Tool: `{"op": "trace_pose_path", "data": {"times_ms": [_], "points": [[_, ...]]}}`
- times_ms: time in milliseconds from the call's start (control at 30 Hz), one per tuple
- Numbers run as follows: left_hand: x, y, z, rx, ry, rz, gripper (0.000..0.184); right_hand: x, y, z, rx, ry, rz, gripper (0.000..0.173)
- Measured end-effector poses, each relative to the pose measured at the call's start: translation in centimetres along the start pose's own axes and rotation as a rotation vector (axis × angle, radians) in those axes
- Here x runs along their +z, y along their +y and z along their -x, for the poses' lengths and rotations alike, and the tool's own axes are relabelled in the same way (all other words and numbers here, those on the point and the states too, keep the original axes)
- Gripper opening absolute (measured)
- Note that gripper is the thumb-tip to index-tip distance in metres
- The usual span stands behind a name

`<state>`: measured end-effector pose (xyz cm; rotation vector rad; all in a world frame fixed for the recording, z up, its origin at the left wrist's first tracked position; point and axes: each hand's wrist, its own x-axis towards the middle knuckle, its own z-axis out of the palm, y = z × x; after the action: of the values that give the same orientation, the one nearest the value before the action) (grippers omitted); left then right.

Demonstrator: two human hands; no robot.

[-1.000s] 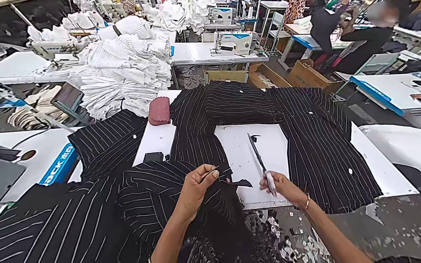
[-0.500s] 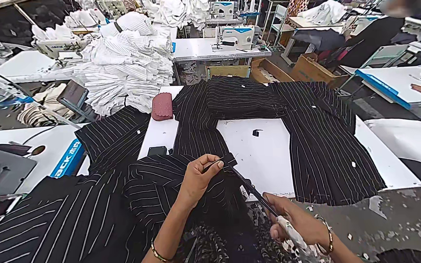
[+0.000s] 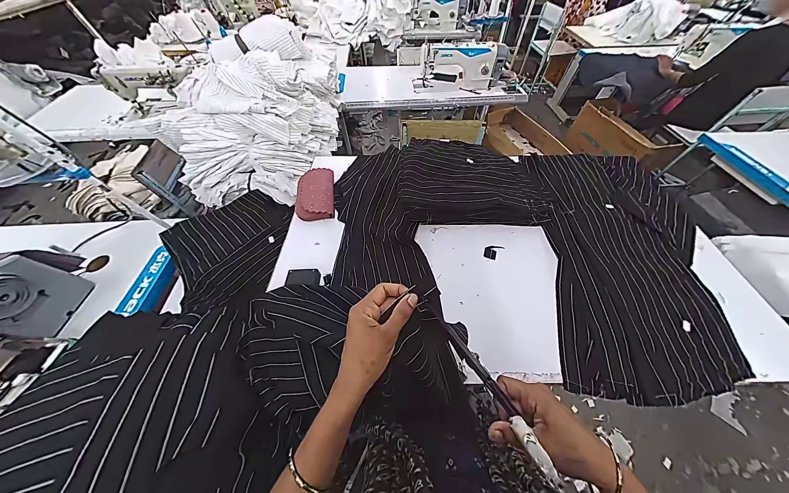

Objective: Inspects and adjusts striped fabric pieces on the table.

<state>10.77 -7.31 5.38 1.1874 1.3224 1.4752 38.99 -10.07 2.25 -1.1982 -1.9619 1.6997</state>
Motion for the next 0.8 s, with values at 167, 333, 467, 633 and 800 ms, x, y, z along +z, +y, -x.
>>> {"op": "trace_pose_path", "data": {"times_ms": [167,333,467,633,800], "points": [[1.1,-0.3,-1.0,-0.005,-0.065,-0.03,0.006,-0.4,0.5,-0.7,-0.035,0.014,-0.037,0.047],[2.8,-0.6,-2.0,-0.002,-0.116,-0.008,0.004,-0.7,0.1,-2.5,-0.019,0.029,-0.016,0.05],[3.4,-1.0,-3.4,0.002,-0.1,0.039,0.007,-0.2,0.4,-3.4,-0.085,0.189,0.011,0.04],[4.2,-1.3,-5.2,-0.015,-0.076,0.07,0.009,-0.5,0.6,-5.3,-0.087,0.258,-0.017,0.035],[3.8,-1.9,-5.6,-0.041,-0.052,0.008,0.009,-3.8,5.0,-8.2,0.163,0.376,0.245,0.033]]}}
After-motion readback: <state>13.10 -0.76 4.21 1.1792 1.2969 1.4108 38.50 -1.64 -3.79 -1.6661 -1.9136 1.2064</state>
